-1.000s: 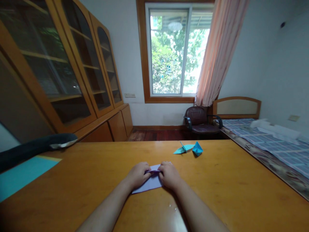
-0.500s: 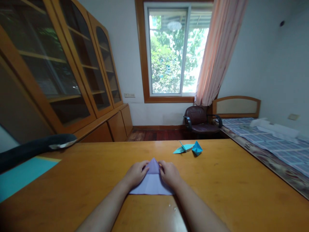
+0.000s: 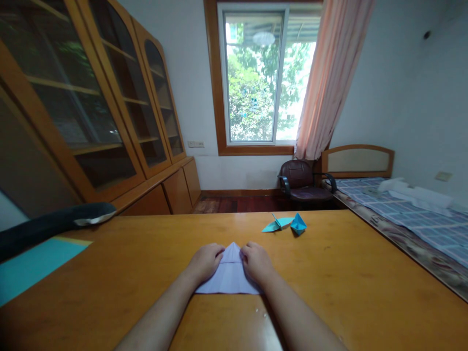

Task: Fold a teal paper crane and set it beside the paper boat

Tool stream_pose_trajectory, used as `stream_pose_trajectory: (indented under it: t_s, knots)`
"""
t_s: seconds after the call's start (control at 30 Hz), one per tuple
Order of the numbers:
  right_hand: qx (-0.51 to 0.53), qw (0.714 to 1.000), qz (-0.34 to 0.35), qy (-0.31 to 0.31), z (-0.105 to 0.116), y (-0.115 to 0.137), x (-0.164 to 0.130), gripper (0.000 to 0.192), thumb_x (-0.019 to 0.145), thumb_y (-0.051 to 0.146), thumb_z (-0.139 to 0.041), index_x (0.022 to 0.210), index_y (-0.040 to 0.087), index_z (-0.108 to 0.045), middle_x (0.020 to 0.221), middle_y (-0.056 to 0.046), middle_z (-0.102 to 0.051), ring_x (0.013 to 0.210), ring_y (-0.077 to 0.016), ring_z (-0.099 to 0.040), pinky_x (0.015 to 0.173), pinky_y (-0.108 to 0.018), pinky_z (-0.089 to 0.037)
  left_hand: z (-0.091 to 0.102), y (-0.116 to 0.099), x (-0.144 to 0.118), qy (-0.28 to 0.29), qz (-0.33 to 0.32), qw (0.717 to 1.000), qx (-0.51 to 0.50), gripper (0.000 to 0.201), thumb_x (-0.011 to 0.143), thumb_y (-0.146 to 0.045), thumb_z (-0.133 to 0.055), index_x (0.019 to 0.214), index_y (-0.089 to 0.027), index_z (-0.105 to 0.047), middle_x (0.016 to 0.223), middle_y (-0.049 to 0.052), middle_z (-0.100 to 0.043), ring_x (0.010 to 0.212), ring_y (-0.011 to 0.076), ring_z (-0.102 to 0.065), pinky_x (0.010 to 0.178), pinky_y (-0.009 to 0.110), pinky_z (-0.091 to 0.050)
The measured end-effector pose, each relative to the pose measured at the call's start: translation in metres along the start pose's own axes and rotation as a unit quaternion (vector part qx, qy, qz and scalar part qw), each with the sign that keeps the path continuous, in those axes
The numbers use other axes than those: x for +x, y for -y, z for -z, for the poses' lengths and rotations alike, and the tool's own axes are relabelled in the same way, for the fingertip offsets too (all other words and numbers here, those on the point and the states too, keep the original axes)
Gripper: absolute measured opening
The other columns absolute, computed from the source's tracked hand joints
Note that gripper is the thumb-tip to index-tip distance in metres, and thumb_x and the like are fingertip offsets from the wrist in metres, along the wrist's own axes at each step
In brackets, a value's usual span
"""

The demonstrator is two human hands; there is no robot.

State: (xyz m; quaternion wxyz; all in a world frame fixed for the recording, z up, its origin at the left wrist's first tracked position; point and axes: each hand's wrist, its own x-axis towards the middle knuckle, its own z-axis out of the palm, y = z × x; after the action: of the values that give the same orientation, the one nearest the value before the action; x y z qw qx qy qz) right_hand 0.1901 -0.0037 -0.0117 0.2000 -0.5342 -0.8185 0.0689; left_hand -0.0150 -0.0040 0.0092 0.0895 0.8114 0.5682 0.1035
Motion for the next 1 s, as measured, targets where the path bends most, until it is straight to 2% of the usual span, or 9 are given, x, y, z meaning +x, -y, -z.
stream_pose_trajectory:
  t_s: [0.23,0.4,0.67,0.8,1.0]
  knots:
    - [-0.001,1.000,0.005,0.010,-0.001,0.000,0.000,0.027,0.078,0.009,-0.047,0.083,0.020,-0.070,0.085,-0.005,-0.063,0.084,-0.0162,-0.056,0.074,-0.024,-0.036,-0.002,0.000,0.000,-0.009,0.001,1.000,0.023,0.028,0.091,-0.029,-0.041,0.098,-0.023,-0.067,0.096,0.007,-0.065,0.090,0.0199,-0.058,0.078,0.029,-0.041]
    - [-0.011,1.000,0.005,0.020,0.001,0.001,-0.001,0.027,0.078,0.008,-0.048,0.085,0.020,-0.071,0.085,-0.005,-0.064,0.084,-0.0169,-0.057,0.073,-0.024,-0.037,0.001,-0.005,-0.001,-0.018,-0.007,0.999,0.029,0.025,0.090,-0.026,-0.042,0.092,-0.022,-0.067,0.096,0.008,-0.061,0.092,0.0207,-0.055,0.081,0.031,-0.040]
    - [-0.027,0.999,0.013,0.020,0.001,0.000,0.000,0.026,0.081,0.011,-0.048,0.083,0.020,-0.073,0.082,-0.006,-0.065,0.079,-0.0169,-0.057,0.070,-0.025,-0.035,0.000,-0.020,-0.004,0.009,-0.103,0.994,0.039,0.025,0.087,-0.021,-0.044,0.084,-0.020,-0.069,0.096,0.009,-0.064,0.095,0.0232,-0.053,0.084,0.034,-0.039]
    - [-0.030,0.999,0.016,0.021,-0.001,-0.001,0.000,0.026,0.082,0.011,-0.048,0.085,0.020,-0.072,0.083,-0.006,-0.065,0.080,-0.0168,-0.056,0.071,-0.025,-0.035,-0.006,-0.028,-0.005,0.028,-0.124,0.991,0.039,0.028,0.090,-0.022,-0.039,0.087,-0.019,-0.067,0.098,0.009,-0.063,0.095,0.0229,-0.054,0.083,0.034,-0.042]
    - [-0.034,0.999,0.016,0.015,0.001,0.002,0.000,0.024,0.084,0.013,-0.048,0.081,0.020,-0.071,0.082,-0.005,-0.065,0.080,-0.0169,-0.056,0.071,-0.026,-0.034,-0.012,-0.033,-0.006,0.035,-0.107,0.993,0.036,0.028,0.092,-0.025,-0.037,0.100,-0.020,-0.063,0.111,0.010,-0.060,0.102,0.0236,-0.055,0.089,0.035,-0.043]
